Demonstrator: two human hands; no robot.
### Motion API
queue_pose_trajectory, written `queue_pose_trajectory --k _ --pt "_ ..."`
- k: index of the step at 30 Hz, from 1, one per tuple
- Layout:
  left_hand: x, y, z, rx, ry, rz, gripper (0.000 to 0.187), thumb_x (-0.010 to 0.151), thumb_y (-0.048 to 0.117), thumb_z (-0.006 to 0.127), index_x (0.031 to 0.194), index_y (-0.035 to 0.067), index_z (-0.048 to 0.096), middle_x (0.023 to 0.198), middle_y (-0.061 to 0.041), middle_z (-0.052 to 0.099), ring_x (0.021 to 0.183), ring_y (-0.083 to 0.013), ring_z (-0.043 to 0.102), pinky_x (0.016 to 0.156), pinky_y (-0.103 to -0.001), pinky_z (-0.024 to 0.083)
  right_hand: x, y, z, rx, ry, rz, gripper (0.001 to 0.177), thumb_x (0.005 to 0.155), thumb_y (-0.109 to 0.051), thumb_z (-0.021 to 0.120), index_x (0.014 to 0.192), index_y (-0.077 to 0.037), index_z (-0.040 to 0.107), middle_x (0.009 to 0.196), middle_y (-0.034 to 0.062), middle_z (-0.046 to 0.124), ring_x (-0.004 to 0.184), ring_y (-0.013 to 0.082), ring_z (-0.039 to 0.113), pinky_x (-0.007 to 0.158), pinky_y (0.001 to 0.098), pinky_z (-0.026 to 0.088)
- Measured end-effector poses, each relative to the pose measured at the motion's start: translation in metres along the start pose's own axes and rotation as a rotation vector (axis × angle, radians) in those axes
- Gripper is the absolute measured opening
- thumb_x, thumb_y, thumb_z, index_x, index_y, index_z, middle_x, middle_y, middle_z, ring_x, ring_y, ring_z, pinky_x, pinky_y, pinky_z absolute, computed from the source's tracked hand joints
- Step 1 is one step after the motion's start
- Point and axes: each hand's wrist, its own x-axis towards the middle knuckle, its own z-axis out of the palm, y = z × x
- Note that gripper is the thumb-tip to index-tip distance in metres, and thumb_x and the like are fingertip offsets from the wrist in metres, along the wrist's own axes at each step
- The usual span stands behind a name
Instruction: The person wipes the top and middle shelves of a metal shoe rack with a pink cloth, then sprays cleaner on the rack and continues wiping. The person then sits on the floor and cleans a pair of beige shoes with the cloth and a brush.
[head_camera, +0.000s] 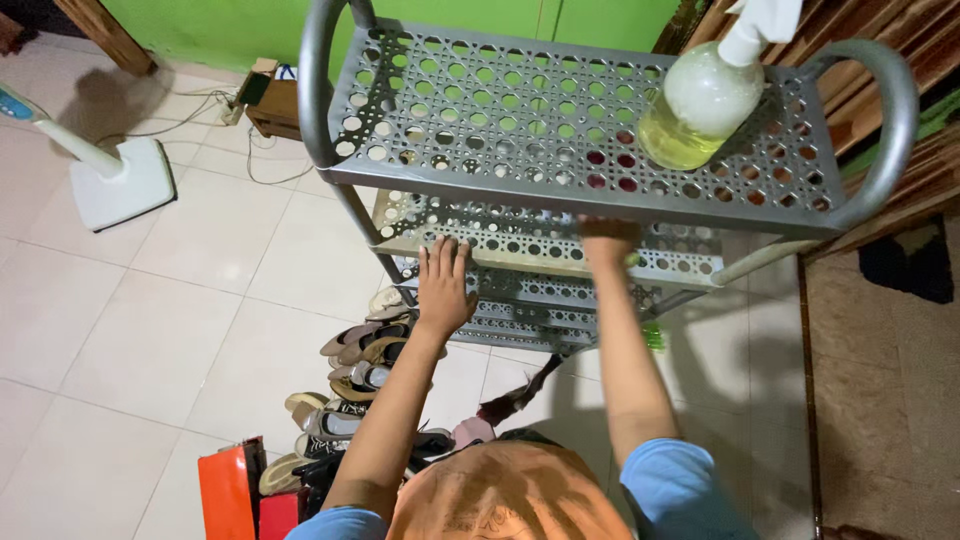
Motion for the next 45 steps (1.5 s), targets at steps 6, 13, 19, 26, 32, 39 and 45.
queue_pose_trajectory --k 6,13,19,26,32,39,45 --pt "0.004 0.003 -0.002 0.126 -0.122 -0.031 0.094 0.070 0.030 0.083 0.145 0.002 0.036 0.151 -0.024 0.036 0.149 -0.0396 0.023 0.123 -0.060 0.010 -0.089 -0.121 0.021 0.025 0.012 -0.876 0.034 0.077 -0.022 0.070 0.110 -0.029 0.076 0.092 0.0084 0.074 0.089 0.0298 0.072 0.086 0.0433 0.057" --pt "-0.013 -0.006 -0.008 -0.044 -0.052 0.018 0.099 0.067 0.022 0.079 0.154 0.003 0.034 0.158 -0.018 0.034 0.150 -0.0366 0.024 0.123 -0.053 0.018 -0.032 -0.142 0.080 -0.224 0.087 -0.638 0.033 0.091 -0.029 0.068 0.123 -0.024 0.069 0.125 0.0124 0.070 0.113 0.0395 0.064 0.090 0.0634 0.049" --pt "-0.013 -0.013 0.011 0.084 -0.126 -0.027 0.079 0.074 0.021 0.075 0.144 0.004 0.044 0.155 -0.018 0.042 0.152 -0.0359 0.029 0.127 -0.050 0.023 -0.073 -0.203 0.118 -0.004 -0.211 -0.824 0.037 0.089 -0.028 0.067 0.126 -0.022 0.065 0.123 0.0150 0.070 0.113 0.0398 0.066 0.091 0.0560 0.052" --pt "-0.014 -0.012 0.002 0.039 -0.118 -0.053 0.096 0.070 0.024 0.079 0.154 0.010 0.034 0.162 -0.012 0.032 0.153 -0.0303 0.023 0.123 -0.053 0.022 -0.077 -0.200 0.082 -0.109 0.003 -0.804 0.035 0.090 -0.030 0.071 0.121 -0.014 0.070 0.116 0.0176 0.071 0.104 0.0400 0.066 0.090 0.0552 0.051" --pt "-0.011 -0.006 -0.013 0.030 -0.112 -0.045 0.104 0.072 0.026 0.082 0.159 0.015 0.027 0.167 -0.009 0.024 0.155 -0.0284 0.019 0.123 -0.053 0.022 -0.091 -0.129 0.004 -0.074 -0.167 -0.697 0.048 0.085 -0.029 0.073 0.132 -0.025 0.066 0.119 0.0160 0.071 0.111 0.0380 0.066 0.097 0.0506 0.052" --pt "-0.011 -0.005 -0.018 0.008 -0.123 -0.028 0.104 0.072 0.025 0.083 0.158 0.015 0.026 0.167 -0.009 0.024 0.155 -0.0285 0.018 0.122 -0.054 0.022 -0.095 -0.013 -0.071 -0.123 -0.150 -0.704 0.044 0.069 -0.027 0.088 0.110 -0.023 0.072 0.130 0.0122 0.062 0.119 0.0368 0.053 0.099 0.0488 0.049" --pt "-0.011 0.001 -0.019 -0.044 -0.134 -0.052 0.106 0.072 0.026 0.083 0.158 0.012 0.024 0.166 -0.011 0.022 0.155 -0.0318 0.016 0.122 -0.052 0.024 -0.067 0.046 -0.065 -0.127 0.376 0.004 0.041 0.073 -0.036 0.093 0.093 -0.010 0.068 0.134 0.0178 0.054 0.119 0.0426 0.047 0.097 0.0599 0.043"
